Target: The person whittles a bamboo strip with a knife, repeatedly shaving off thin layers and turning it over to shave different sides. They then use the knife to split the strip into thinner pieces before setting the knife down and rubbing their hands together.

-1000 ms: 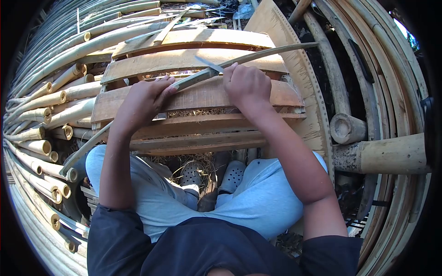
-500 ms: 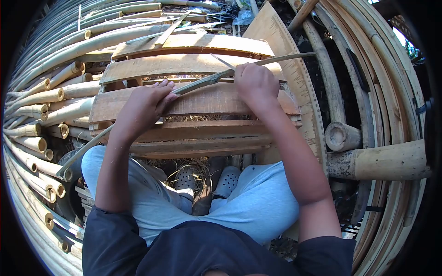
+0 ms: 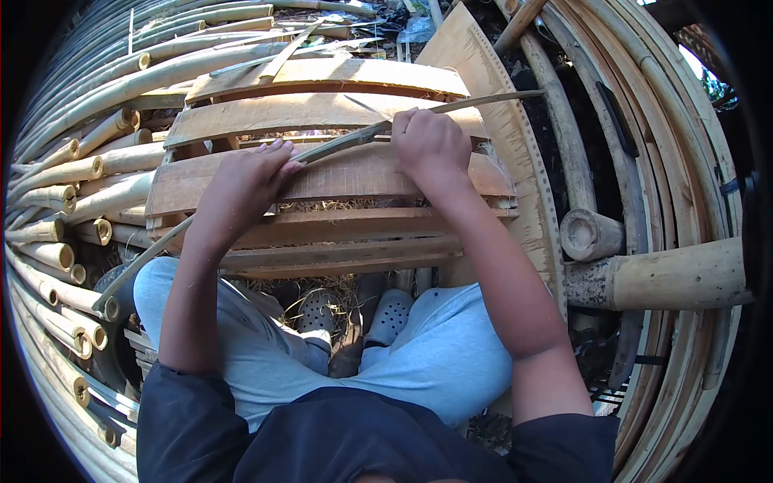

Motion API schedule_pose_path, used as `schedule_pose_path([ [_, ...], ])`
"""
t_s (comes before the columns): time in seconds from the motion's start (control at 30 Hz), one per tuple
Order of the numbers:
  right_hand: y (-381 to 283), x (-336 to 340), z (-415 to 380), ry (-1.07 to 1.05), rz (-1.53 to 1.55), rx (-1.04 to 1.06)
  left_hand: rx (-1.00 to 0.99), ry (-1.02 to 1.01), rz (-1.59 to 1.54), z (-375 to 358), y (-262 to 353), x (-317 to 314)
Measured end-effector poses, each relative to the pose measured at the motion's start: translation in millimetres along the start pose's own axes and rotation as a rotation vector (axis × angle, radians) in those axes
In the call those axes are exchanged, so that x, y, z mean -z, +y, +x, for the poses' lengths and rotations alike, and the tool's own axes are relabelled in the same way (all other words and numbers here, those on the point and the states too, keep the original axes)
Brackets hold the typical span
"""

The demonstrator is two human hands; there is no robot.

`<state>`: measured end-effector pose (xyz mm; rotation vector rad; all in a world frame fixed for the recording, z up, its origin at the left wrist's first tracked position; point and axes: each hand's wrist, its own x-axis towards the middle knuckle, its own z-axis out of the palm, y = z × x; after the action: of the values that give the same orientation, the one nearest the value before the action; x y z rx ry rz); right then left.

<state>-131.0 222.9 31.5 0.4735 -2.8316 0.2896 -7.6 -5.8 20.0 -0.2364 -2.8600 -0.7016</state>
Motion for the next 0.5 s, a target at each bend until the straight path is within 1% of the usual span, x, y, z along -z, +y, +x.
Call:
schedule_pose_path([
  [0.07, 2.7, 1.2, 6.0, -0.009, -0.01, -0.091, 0.025, -0.031, 0.006, 0.5, 0.1, 2.1],
  [0.1, -8.7, 6.9, -1.5, -0.019, -0.049, -0.088, 0.03, -0.024, 0.007, -1.7, -1.3, 1.0],
  [0.13, -17.8, 9.5, -8.4, -0.014, -0.047, -0.083, 0.018, -0.01, 0.007, -3.9, -4.1, -1.9],
  [0.2, -28.0, 11.2, -17.4, -0.111, -0.056, 0.019, 0.001, 0.005, 0.007, -2.6, -6.5, -2.8],
  [0.23, -17.5, 4.4, -12.4, -0.063, -0.042, 0.033, -0.003, 0.011, 0.02, -3.0, -6.8, -3.4],
  [0.27, -1.0, 4.2, -1.1, -0.066, -0.043, 0.029, -0.01, 0.014, 0.033, -3.3, -6.9, -4.3],
  [0.33, 24.6, 10.0, 18.4, 0.018, -0.146, -0.193, 0.007, -0.002, 0.024, -3.0, -3.6, -3.0],
  [0.4, 21.7, 11.4, 16.4, 0.007, -0.165, -0.185, 0.029, -0.005, 0.019, -4.0, -3.2, -2.3],
  [0.47, 8.5, 13.0, 7.2, 0.005, -0.181, -0.178, 0.0, -0.013, -0.003, -3.4, -6.4, -3.8],
  [0.5, -14.7, 15.9, -8.3, -0.071, -0.115, -0.087, 0.0, -0.009, -0.003, -2.4, -6.8, -3.0],
])
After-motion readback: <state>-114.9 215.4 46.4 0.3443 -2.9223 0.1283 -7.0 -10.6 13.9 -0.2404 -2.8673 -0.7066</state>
